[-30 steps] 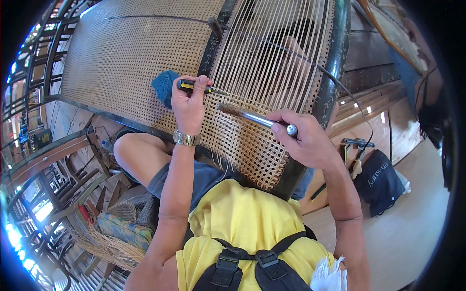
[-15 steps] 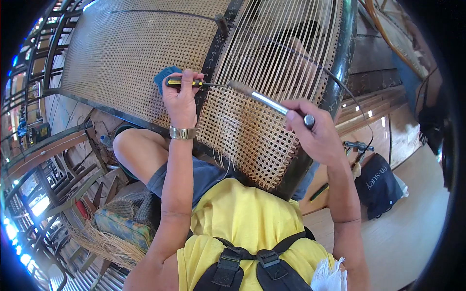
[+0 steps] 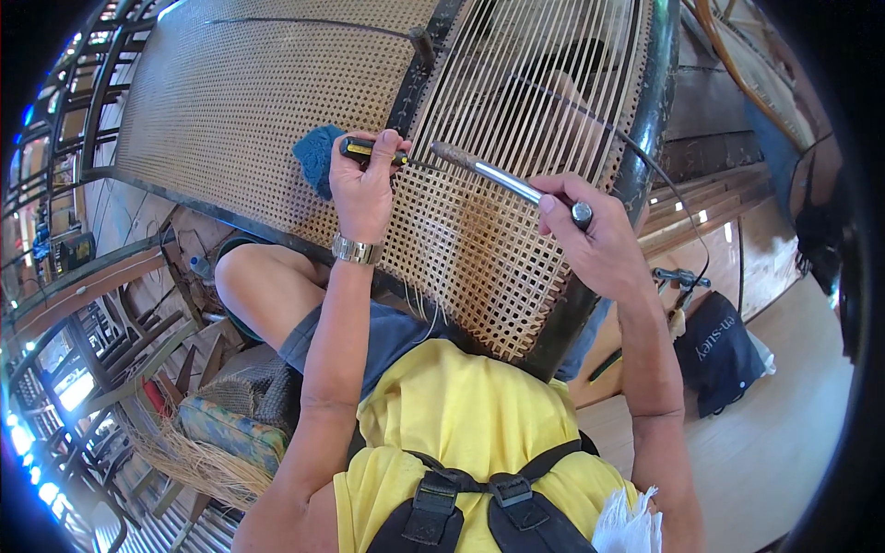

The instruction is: Repairing and weaving the seat of a rattan chair using material strips and manual tools.

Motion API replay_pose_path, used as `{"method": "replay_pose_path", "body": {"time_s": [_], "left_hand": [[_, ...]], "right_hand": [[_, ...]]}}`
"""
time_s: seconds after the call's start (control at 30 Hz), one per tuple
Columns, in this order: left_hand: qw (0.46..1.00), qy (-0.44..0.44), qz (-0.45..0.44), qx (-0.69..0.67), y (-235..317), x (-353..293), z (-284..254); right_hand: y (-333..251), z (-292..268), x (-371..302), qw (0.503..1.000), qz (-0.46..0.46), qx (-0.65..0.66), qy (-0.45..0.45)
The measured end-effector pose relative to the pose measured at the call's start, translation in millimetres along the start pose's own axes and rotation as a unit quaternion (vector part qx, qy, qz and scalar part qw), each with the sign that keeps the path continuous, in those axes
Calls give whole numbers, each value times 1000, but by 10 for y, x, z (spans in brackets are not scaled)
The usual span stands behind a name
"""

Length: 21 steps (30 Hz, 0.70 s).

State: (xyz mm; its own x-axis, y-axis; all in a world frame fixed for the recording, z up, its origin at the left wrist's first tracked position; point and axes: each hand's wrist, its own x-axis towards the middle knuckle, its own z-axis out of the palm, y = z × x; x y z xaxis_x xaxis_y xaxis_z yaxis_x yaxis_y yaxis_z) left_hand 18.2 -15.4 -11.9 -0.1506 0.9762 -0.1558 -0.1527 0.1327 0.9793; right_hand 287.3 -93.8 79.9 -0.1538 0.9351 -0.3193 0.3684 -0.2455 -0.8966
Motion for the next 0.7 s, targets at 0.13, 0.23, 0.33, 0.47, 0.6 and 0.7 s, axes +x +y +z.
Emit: {"method": "replay_pose_path", "body": {"time_s": [0.13, 0.23, 0.33, 0.47, 0.6, 0.7], "left_hand": [[999, 12, -4, -32, 58, -2, 6], [998, 39, 5, -51, 87, 50, -93], [995, 60, 24, -69, 90, 96, -177], [996, 76, 22, -50, 117, 79, -275], [997, 71, 20, -36, 92, 30, -264], [994, 92, 27, -48, 5, 85, -266]], "right_hand": [[104, 60, 19, 997, -55, 44, 21], [-20, 3, -25, 995, 6, 83, 48], [-30, -75, -48, 994, -6, 84, 66], [21, -178, -102, 994, -3, 73, 82], [93, -333, -247, 989, 38, 98, 100], [143, -289, -226, 989, 7, 98, 113]]}}
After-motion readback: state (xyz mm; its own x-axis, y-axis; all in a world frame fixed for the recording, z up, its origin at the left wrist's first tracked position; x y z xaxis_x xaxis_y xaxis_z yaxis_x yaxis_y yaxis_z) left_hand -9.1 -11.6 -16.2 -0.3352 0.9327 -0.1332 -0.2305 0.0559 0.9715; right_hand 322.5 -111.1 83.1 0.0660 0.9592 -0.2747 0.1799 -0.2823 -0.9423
